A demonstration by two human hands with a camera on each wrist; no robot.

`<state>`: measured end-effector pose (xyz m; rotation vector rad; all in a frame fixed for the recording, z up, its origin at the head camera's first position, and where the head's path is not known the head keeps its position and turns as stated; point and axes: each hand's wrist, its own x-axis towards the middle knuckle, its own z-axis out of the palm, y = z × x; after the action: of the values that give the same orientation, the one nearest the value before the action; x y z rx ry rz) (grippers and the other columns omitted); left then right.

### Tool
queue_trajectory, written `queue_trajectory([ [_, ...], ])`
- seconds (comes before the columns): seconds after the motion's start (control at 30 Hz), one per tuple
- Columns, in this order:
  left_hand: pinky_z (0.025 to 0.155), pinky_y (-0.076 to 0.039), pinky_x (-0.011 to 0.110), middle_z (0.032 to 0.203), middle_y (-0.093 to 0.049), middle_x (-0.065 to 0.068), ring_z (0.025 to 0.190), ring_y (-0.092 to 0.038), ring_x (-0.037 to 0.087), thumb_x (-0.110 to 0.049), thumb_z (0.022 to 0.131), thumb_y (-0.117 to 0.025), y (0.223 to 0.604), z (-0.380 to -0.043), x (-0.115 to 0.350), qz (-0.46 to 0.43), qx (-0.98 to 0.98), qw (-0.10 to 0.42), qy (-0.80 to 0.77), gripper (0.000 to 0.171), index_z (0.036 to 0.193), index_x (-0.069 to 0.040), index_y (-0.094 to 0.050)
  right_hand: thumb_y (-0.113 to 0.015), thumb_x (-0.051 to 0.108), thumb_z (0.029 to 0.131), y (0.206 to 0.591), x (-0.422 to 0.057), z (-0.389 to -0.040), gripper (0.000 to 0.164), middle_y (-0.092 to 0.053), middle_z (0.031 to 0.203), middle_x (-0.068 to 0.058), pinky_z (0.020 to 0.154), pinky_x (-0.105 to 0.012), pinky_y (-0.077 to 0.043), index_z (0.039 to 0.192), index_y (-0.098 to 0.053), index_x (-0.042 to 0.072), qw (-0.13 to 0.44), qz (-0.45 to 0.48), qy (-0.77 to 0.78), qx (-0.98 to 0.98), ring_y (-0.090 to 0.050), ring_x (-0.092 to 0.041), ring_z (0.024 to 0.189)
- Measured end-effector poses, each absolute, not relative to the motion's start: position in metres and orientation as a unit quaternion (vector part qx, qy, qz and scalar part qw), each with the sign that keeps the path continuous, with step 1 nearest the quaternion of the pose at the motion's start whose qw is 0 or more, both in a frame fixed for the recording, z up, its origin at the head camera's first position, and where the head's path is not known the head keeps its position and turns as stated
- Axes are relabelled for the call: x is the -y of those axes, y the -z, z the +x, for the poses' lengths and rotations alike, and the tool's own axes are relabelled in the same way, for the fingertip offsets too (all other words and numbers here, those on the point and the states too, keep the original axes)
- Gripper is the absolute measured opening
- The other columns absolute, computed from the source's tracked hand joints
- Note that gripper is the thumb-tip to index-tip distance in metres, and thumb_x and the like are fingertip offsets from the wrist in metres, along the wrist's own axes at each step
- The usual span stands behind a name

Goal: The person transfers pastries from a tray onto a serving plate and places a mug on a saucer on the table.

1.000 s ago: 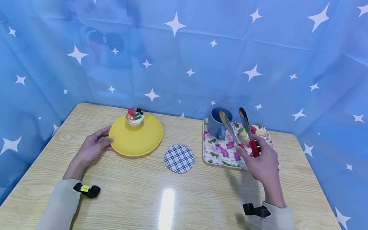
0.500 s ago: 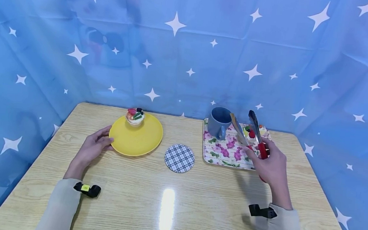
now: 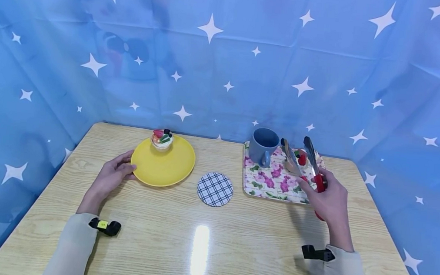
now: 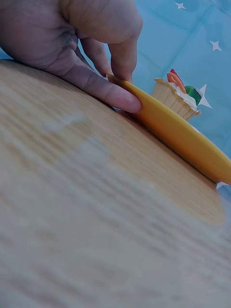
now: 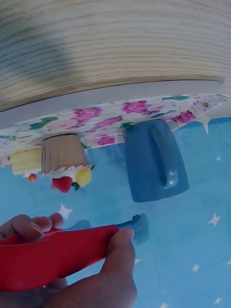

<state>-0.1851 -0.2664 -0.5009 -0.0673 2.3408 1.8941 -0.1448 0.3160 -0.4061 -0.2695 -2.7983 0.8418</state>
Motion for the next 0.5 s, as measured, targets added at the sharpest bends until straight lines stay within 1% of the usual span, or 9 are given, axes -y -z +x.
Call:
queue_trajectory([
  [0.07, 0.089, -0.065, 0.023, 0.151, -0.041, 0.022, 0.102, -0.064, -0.004, -0.021, 0.107, -0.056, 0.501, -0.185, 0.266, -0.023, -0.776, 0.065, -0.627, 0.065, 0.164, -0.014, -0.026, -0.068, 0.057, 0.094, 0.407, -0.318, -0.145, 0.082, -0.059, 0.111, -0.022, 0.053, -0.029, -0.036, 0.15, -0.047, 0.001, 0.1, -0.094, -0.28, 0.95, -0.046, -0.028, 0.084],
  [0.17, 0.089, -0.065, 0.023, 0.151, -0.042, 0.021, 0.102, -0.064, -0.005, -0.021, 0.107, -0.056, 0.502, -0.186, 0.267, -0.024, -0.776, 0.065, -0.627, 0.065, 0.164, -0.014, -0.026, -0.068, 0.057, 0.094, 0.41, -0.321, -0.146, 0.083, -0.058, 0.116, -0.025, 0.056, -0.029, -0.039, 0.15, -0.046, 0.0, 0.091, -0.1, -0.279, 0.951, -0.048, -0.031, 0.088],
  [0.23, 0.089, -0.065, 0.023, 0.151, -0.042, 0.021, 0.102, -0.064, -0.005, -0.022, 0.107, -0.057, 0.503, -0.186, 0.267, -0.024, -0.775, 0.065, -0.628, 0.065, 0.164, -0.014, -0.026, -0.067, 0.058, 0.094, 0.412, -0.322, -0.147, 0.085, -0.058, 0.122, -0.027, 0.059, -0.029, -0.045, 0.15, -0.045, -0.001, 0.086, -0.103, -0.277, 0.952, -0.051, -0.035, 0.094],
  [0.4, 0.088, -0.065, 0.023, 0.15, -0.041, 0.021, 0.101, -0.064, -0.005, -0.021, 0.107, -0.057, 0.503, -0.187, 0.267, -0.026, -0.774, 0.066, -0.629, 0.066, 0.164, -0.013, -0.026, -0.066, 0.06, 0.093, 0.416, -0.327, -0.149, 0.09, -0.054, 0.135, -0.032, 0.074, -0.042, -0.06, 0.153, -0.041, -0.002, 0.076, -0.113, -0.276, 0.952, -0.054, -0.041, 0.107],
  [0.43, 0.089, -0.065, 0.023, 0.151, -0.041, 0.021, 0.101, -0.064, -0.005, -0.021, 0.107, -0.057, 0.503, -0.188, 0.267, -0.026, -0.774, 0.066, -0.629, 0.066, 0.164, -0.013, -0.025, -0.066, 0.06, 0.093, 0.417, -0.328, -0.149, 0.091, -0.054, 0.136, -0.032, 0.076, -0.043, -0.06, 0.154, -0.04, -0.002, 0.074, -0.115, -0.274, 0.952, -0.055, -0.042, 0.108],
  [0.5, 0.089, -0.065, 0.023, 0.152, -0.04, 0.022, 0.102, -0.064, -0.005, -0.022, 0.107, -0.057, 0.502, -0.187, 0.267, -0.026, -0.775, 0.067, -0.628, 0.067, 0.164, -0.012, -0.025, -0.066, 0.061, 0.093, 0.419, -0.329, -0.15, 0.091, -0.054, 0.135, -0.032, 0.074, -0.041, -0.059, 0.154, -0.04, -0.002, 0.071, -0.118, -0.273, 0.952, -0.055, -0.041, 0.105],
])
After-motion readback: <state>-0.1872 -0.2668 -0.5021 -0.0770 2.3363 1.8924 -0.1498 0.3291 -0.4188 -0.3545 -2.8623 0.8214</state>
